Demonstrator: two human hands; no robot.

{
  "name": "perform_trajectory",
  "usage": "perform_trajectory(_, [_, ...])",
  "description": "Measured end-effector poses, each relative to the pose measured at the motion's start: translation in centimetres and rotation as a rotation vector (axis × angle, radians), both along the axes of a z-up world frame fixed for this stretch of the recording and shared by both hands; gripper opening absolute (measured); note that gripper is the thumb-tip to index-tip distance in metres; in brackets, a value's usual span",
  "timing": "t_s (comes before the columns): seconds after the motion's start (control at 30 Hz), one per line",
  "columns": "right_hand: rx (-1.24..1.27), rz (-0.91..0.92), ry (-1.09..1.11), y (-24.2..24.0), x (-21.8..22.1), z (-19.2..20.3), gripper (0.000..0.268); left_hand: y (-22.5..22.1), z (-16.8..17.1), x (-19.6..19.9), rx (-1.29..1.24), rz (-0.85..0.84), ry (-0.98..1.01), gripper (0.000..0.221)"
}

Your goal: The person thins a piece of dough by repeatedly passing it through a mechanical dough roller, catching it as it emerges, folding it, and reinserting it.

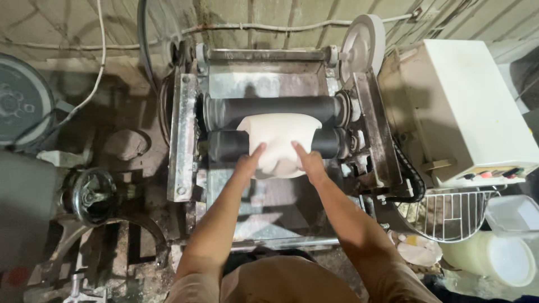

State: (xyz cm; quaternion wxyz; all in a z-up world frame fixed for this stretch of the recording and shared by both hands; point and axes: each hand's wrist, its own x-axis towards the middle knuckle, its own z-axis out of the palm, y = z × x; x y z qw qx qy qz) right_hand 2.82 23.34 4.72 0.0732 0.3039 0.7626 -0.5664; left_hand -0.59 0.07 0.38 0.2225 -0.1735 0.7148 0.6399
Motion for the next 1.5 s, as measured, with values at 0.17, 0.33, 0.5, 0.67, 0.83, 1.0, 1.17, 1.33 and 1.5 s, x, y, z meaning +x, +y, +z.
perform_trajectory(0.17, [-0.139,-0.114,0.068,0.3,-0.8,1.9,0.062,0.3,3.1,-0.3,0.169,0.202,-0.082,0.081])
perform_trajectory(0.33, [-0.42,0.072,0.358,5.7,9.1,-6.1,0.046,-3.4,-2.4,8.4,-0.007,0.181,0.533,0.052])
perform_trajectory(0.5, [-0.526,-0.246,-0.083,7.3,10.7,-16.6,0.046,-4.5,-15.0,12.8,0.309,0.556,-0.493,0.049])
perform_trajectory(0.67, [-0.539,-0.206,-0.009,6.0,2.9,-23.1,0.046,-3.7,-21.2,7.2,-0.504,-0.113,0.321,0.06])
perform_trajectory(0.83, [-0.593,-0.055,0.03,2.2,-0.1,-26.4,0.047,0.5,-23.9,2.2,0.356,-0.026,0.422,0.055])
perform_trajectory(1.0, [-0.605,-0.011,-0.021,-1.6,-0.5,-27.1,0.049,3.9,-22.4,0.4,0.003,-0.177,0.324,0.053])
perform_trajectory(1.17, [-0.656,0.085,-0.049,-2.8,-1.7,-26.5,0.052,6.0,-21.4,-0.7,-0.08,-0.242,0.252,0.052])
perform_trajectory(1.33, [-0.796,0.113,-0.049,-3.9,-0.2,-26.2,0.055,6.4,-22.0,1.4,-0.151,-0.359,0.276,0.052])
perform_trajectory(1.5, [-0.808,0.073,-0.012,-4.1,-0.8,-28.3,0.059,6.5,-23.1,0.9,-0.293,-0.435,0.268,0.054])
